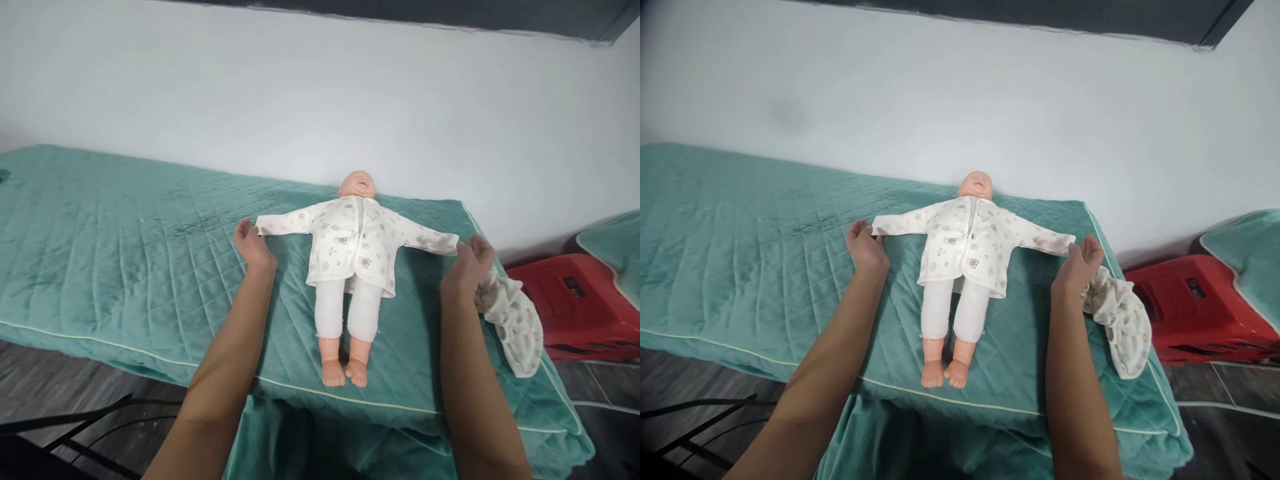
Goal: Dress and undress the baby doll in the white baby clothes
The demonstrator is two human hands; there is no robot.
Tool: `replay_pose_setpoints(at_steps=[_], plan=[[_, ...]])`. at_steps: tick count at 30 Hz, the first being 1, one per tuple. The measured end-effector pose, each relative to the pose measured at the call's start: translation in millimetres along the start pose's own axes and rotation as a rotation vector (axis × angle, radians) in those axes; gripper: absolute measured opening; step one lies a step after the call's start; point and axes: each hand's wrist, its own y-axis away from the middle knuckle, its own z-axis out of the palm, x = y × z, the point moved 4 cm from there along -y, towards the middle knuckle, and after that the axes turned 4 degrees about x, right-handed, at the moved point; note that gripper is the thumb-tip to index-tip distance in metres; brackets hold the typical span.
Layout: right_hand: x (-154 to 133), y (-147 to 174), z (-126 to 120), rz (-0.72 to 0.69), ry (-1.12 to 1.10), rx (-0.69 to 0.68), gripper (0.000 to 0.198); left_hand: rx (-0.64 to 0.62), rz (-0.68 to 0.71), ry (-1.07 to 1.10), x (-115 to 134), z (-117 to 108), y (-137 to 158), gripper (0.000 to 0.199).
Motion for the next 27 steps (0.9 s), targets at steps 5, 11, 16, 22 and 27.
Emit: replay_pose_setpoints(at_steps=[5,11,16,22,27], plan=[[-1,40,22,0.165,0.346,-0.276,0.01,-0.081,0.427,-0.262,16,2,31,0.031],[13,67,42,0.716,-0.01,-0.418,0.01,-0.538,0.171,-0.498,-10,28,57,0.005],[15,75,54,0.866,-0.114,-0.508,0.016,-0.688,-0.292,-0.385,-16,29,65,0.009],[17,88,85,0.823,-0.241,-0.482,0.022,-0.881,-0.621,-0.102,-16,44,92,0.029],[18,83,108,0.831,-0.254,-0.452,0.027,-0.893,-0.697,0.02,-18,66,97,0.03]])
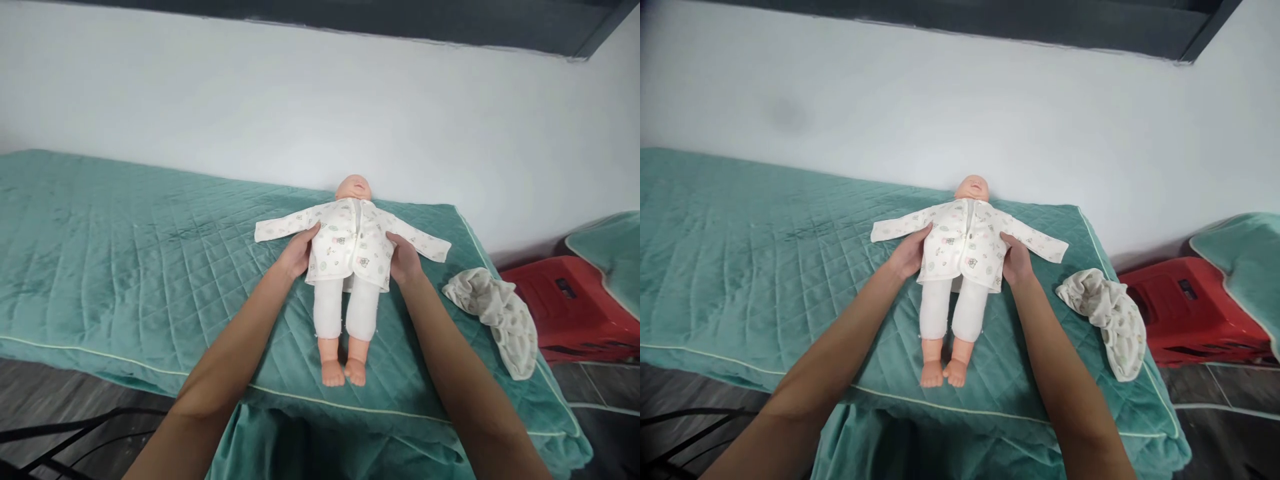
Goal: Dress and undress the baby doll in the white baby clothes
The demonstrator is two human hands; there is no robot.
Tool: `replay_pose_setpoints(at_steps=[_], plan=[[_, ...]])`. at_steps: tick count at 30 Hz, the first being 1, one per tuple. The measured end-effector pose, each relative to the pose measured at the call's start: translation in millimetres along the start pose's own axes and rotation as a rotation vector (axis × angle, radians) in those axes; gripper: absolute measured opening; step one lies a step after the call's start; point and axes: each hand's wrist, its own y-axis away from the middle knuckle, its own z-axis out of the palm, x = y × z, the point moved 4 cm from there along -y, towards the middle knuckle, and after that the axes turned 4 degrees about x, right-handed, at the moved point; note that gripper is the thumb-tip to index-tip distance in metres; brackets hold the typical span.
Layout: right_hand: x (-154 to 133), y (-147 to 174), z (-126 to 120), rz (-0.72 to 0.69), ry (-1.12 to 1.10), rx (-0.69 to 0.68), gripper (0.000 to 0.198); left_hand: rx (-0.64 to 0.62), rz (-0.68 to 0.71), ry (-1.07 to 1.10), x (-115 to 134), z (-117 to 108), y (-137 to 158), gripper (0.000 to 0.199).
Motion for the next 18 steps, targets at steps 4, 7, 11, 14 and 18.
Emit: replay_pose_setpoints(at_steps=[4,7,11,14,18], plan=[[-10,-11,4,-0.033,-0.004,-0.087,0.03,-0.042,0.032,0.001,4,6,-19,0.029],[-13,-16,-1,-0.068,0.0,-0.082,0.03,-0.06,0.032,0.018,1,6,-33,0.029],[-11,-14,-5,-0.104,0.005,-0.053,0.03,-0.089,0.044,0.047,-3,3,-40,0.032],[-10,-11,-6,-0.133,-0.019,-0.032,0.029,-0.112,0.047,0.052,-4,3,-39,0.033],[-10,-11,-10,-0.121,-0.026,-0.029,0.026,-0.132,0.001,0.055,-3,5,-35,0.03]])
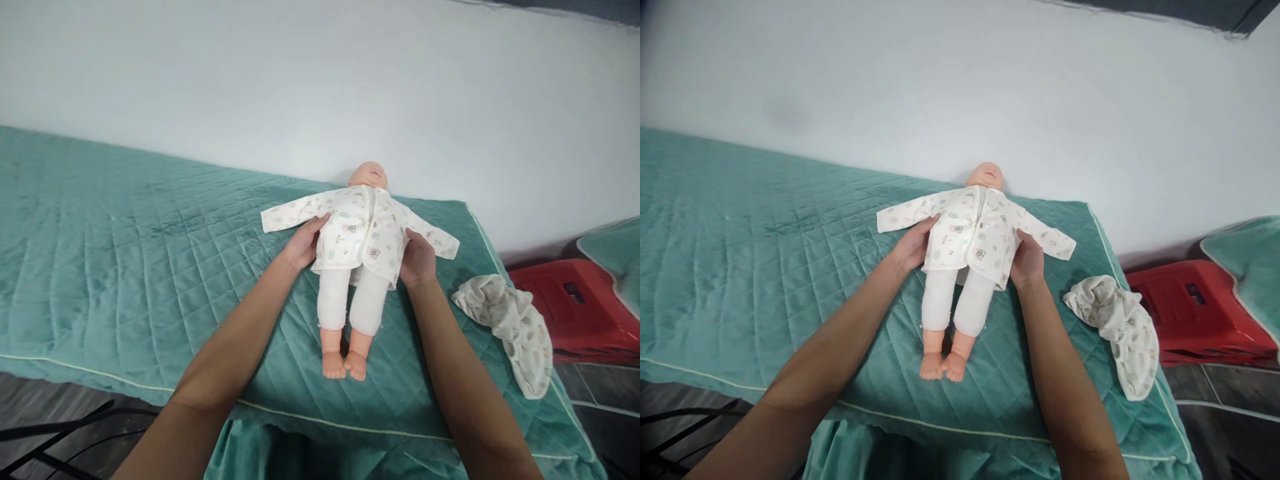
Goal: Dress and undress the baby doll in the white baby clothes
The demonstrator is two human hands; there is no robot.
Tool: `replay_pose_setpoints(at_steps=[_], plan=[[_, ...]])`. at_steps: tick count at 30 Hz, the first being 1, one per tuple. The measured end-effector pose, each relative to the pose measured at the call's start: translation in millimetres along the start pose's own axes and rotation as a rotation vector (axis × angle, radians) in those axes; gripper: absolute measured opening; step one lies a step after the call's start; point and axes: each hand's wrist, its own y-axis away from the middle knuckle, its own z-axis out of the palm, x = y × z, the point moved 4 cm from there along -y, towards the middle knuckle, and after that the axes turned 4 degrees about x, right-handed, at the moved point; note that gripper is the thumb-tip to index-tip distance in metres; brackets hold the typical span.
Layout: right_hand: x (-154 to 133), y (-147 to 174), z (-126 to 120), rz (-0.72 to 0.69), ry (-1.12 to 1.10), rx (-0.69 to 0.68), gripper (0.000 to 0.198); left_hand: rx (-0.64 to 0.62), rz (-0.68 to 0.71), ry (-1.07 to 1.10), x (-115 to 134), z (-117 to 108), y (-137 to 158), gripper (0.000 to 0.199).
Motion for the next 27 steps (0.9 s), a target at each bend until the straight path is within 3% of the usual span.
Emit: replay_pose_setpoints(at_steps=[5,11,17,27], plan=[[-1,-11,-7,0.0,-0.04,0.01,0.025,0.087,-0.057,0.096,2,-8,-1,0.03],[-11,-18,-16,-0.043,-0.14,-0.001,0.024,0.278,0.081,0.3,16,-31,-6,0.032],[-18,-12,-27,-0.031,-0.176,0.082,0.02,0.492,0.269,0.436,35,-50,-7,0.039],[-29,-9,-20,-0.078,-0.124,0.011,0.015,0.726,0.488,0.357,52,-82,-5,0.034]])
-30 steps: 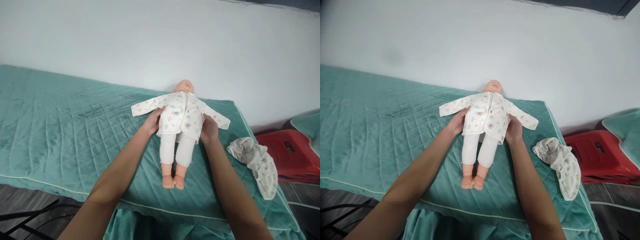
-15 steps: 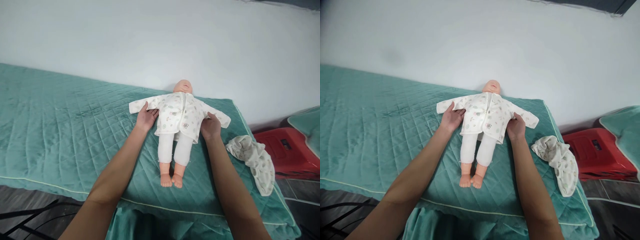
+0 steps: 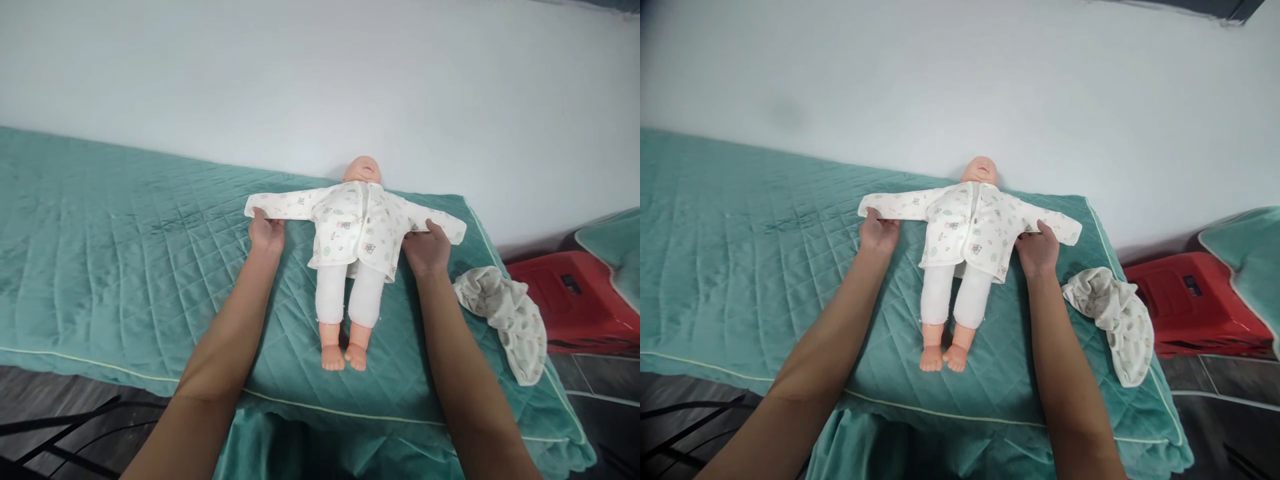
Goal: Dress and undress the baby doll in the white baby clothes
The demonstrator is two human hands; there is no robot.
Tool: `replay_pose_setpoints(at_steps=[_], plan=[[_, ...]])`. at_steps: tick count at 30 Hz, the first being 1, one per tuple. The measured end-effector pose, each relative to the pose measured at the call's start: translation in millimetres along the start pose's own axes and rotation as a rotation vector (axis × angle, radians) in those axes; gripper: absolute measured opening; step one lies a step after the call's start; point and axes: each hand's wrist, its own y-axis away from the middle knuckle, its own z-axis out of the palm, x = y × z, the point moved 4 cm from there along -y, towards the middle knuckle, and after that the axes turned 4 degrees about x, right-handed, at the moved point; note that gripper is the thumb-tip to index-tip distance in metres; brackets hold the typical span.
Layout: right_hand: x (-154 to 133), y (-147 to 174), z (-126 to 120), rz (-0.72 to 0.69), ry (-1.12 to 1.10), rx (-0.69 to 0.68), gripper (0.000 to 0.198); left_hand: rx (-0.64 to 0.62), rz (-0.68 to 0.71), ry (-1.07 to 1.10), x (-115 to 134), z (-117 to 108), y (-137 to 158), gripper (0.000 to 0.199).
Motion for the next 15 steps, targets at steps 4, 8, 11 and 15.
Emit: replay_pose_setpoints(at_steps=[4,8,11,15], plan=[[-2,-2,2,-0.006,0.044,-0.043,0.014,-0.055,0.098,-0.085,3,-4,-7,0.033],[-3,-7,-5,0.02,0.041,-0.013,0.016,-0.08,0.065,-0.058,9,-3,-6,0.03],[-10,-10,-21,-0.02,-0.008,0.122,0.015,-0.069,0.035,-0.023,16,-2,-5,0.026],[-31,-16,-51,-0.156,-0.005,0.277,0.015,-0.007,0.145,-0.1,26,-7,-10,0.017]])
